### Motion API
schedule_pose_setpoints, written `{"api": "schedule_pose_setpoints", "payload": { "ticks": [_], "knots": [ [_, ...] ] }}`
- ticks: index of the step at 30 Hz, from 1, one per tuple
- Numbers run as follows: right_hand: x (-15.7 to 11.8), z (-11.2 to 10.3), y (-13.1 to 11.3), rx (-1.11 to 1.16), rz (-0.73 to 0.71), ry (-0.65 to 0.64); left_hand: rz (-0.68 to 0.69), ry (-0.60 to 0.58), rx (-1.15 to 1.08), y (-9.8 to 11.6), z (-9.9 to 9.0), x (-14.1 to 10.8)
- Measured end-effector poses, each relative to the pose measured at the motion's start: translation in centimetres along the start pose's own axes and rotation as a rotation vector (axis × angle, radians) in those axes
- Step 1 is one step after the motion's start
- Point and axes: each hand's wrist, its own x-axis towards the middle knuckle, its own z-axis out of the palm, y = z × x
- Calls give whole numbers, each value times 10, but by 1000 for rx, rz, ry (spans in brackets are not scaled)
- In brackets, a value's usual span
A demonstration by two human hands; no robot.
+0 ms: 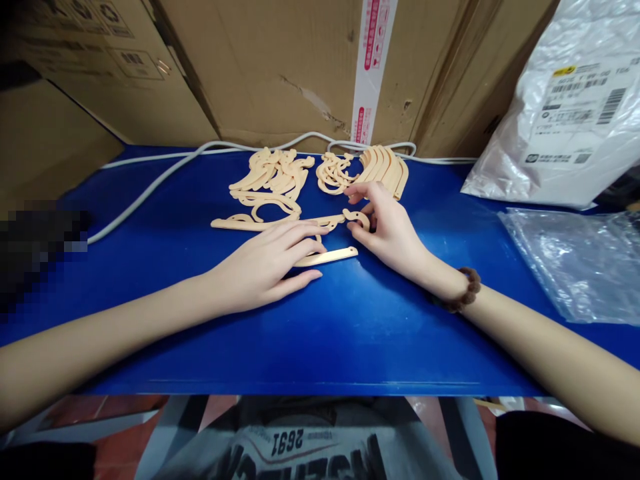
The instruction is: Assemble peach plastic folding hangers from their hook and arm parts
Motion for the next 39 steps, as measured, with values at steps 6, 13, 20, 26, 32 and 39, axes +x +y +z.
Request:
{"api": "schedule_pose_setpoints", "payload": {
  "ticks": [6, 13, 20, 26, 32, 39],
  "knots": [
    [1, 0, -3, 56, -51, 50, -10, -16, -26, -2, 1, 1],
    [1, -2, -8, -54, -146, -53, -3, -34, -34, -3, 1, 2],
    [2, 0, -4, -158, -112, -69, -2, -35, -21, -2, 0, 1],
    [1, -1, -6, -208, -130, -85, -124, 26, 23, -24, -24, 0],
    [-1, -1, -5, -214, -145, -89, -224, -258, -13, -68, -61, -11],
    [-2, -1, -4, -204, -149, -106, -369, -312, 2, -92, -66, -18]
  ]
}}
